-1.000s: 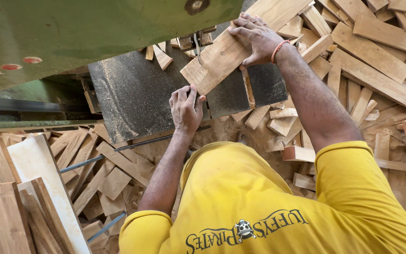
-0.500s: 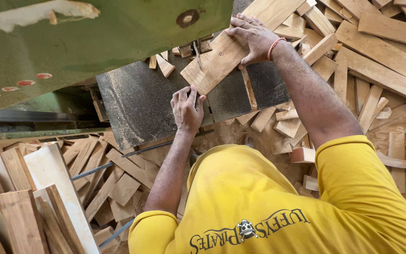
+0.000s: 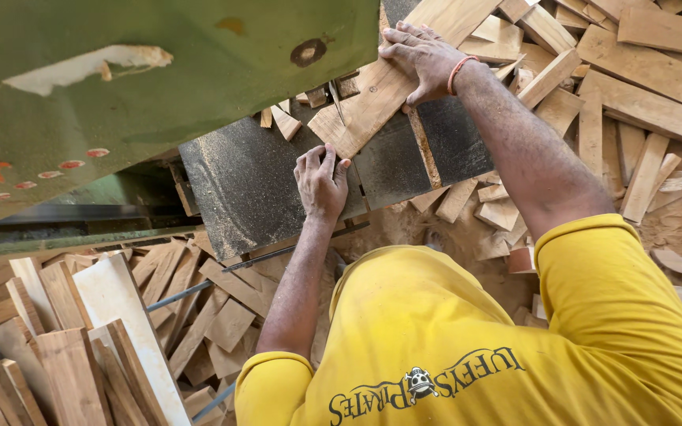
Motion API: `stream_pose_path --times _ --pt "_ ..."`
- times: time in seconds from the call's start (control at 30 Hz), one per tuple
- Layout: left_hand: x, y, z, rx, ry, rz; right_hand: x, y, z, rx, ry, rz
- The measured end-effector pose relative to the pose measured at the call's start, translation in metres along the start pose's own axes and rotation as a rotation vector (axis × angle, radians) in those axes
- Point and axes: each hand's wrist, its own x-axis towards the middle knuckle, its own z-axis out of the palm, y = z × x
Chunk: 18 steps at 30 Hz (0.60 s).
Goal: The person cuts curved shapes from wooden boards on a bandsaw, guiding each board by hand through the blade and turning the wood to follow a curved line. They set cut pieces aside, pick up new boards from the scrap-covered floor, and repeat the cutting cycle.
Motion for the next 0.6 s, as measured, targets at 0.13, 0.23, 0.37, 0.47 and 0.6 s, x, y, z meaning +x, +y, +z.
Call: stream_pose_path --times 0.13,0.23,0.37,0.47,0.6 --pt "0.005 -0.001 -0.002 0.015 -0.008 0.001 0.003 -0.005 -0.002 0.016 -0.003 0.032" --pt "0.009 -0.002 -0.003 0.027 -0.008 0.005 0.006 -0.006 -0.006 0.015 -0.015 0.045" --pt "0.014 -0.003 -0.005 0.019 0.004 0.014 0.011 -0.008 -0.011 0.007 -0.003 0.035" --pt "0.018 -0.003 -0.006 0.014 0.011 0.019 0.013 -0.008 -0.014 0.005 -0.025 0.046" --pt "0.023 -0.003 -0.008 0.012 0.013 0.012 0.016 -0.008 -0.017 0.007 -0.003 0.023"
